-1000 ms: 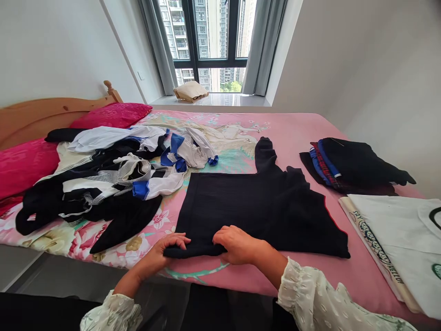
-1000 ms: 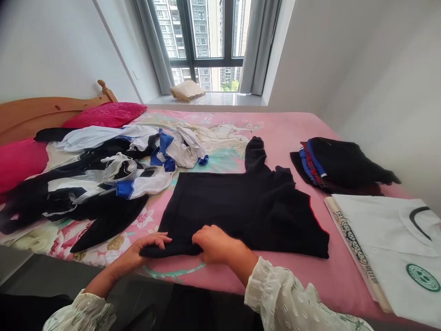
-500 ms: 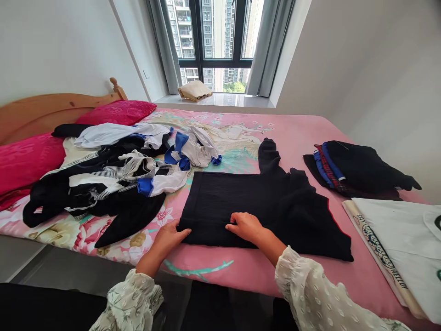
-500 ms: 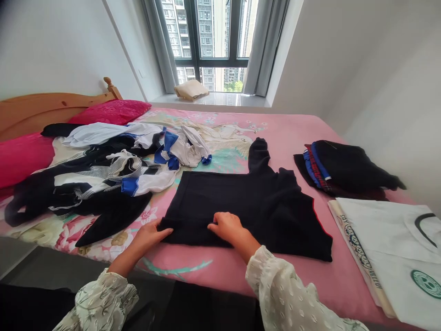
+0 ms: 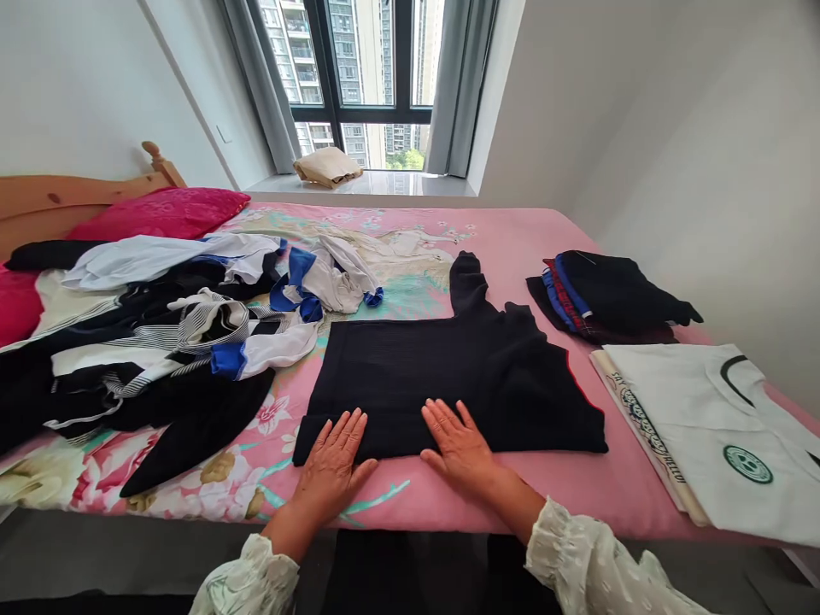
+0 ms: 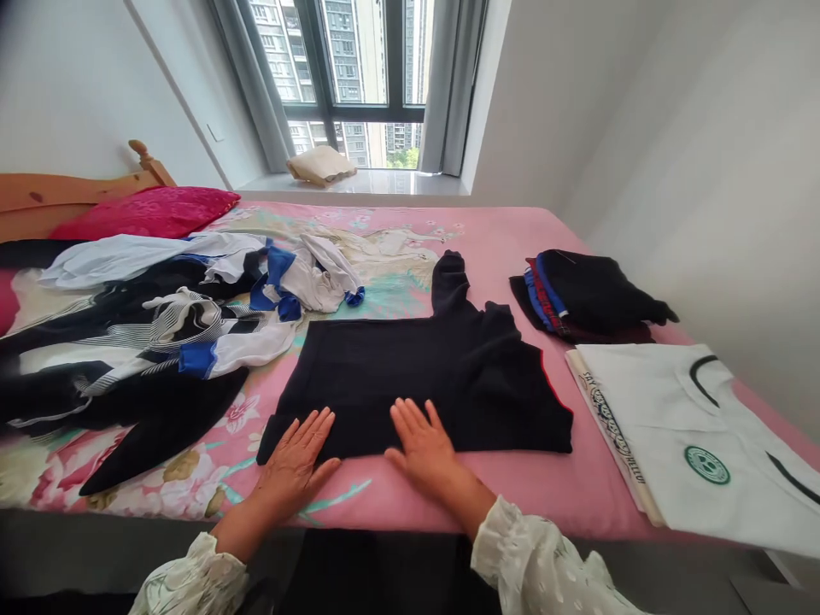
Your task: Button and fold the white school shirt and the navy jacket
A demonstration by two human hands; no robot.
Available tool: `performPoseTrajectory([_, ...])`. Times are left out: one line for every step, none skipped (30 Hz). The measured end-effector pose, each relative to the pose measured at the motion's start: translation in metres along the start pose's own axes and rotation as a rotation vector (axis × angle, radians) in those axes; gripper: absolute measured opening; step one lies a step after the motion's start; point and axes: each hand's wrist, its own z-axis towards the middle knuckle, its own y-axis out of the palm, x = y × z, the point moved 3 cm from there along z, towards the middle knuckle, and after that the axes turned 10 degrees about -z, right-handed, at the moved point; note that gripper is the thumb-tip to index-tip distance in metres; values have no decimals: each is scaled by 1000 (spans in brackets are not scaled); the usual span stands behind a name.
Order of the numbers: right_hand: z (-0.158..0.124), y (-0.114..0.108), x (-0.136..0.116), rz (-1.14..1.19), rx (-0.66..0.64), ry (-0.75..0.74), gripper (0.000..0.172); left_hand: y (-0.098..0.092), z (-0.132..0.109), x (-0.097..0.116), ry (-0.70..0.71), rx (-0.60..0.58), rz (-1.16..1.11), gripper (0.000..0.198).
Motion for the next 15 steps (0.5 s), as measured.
performPoseTrajectory([-5, 0, 12, -24, -25, 74, 66, 0, 1, -1, -25, 6, 9, 65])
performPoseTrajectory([-9, -3, 20, -39, -32, 130, 67, -2, 4, 1, -37, 22, 18, 65])
performPoseTrajectory([-12, -7, 24, -46, -25, 149, 68, -4, 7, 5, -28, 40, 25, 64])
performPoseTrajectory([-15, -12, 23, -44, -6, 132, 68, -5, 10, 12, -1, 48, 30, 62])
performPoseTrajectory([-18, -17, 20, -37, 19, 89, 68, -6, 13, 19, 40, 46, 31, 60])
performPoseTrajectory([-21, -20, 15, -27, 39, 35, 67, -4, 16, 26, 81, 33, 30, 58])
performPoseTrajectory([-25, -21, 12, -18, 50, -9, 67, -2, 18, 31, 112, 13, 28, 57])
performPoseTrajectory([-29, -20, 12, -14, 55, -24, 67, 2, 20, 33, 118, -6, 28, 56])
performPoseTrajectory([-35, -18, 15, -16, 57, -3, 68, 7, 21, 32, 95, -17, 33, 56])
performPoseTrajectory([-43, -15, 23, -23, 64, 48, 67, 11, 22, 30, 59, -24, 40, 56])
performPoseTrajectory([-53, -12, 35, -36, 84, 123, 66, 16, 23, 26, 24, -28, 49, 58])
performPoseTrajectory([-65, -10, 49, -53, 124, 215, 62, 20, 23, 22, -3, -34, 60, 59])
performPoseTrajectory([-79, -9, 66, -72, 184, 318, 57, 22, 24, 20, -23, -37, 72, 60])
performPoseTrajectory([-94, -10, 84, -87, 260, 424, 53, 23, 25, 19, -38, -36, 85, 60])
performPoseTrajectory([-109, -13, 102, -96, 347, 528, 49, 23, 27, 20, -50, -28, 99, 60])
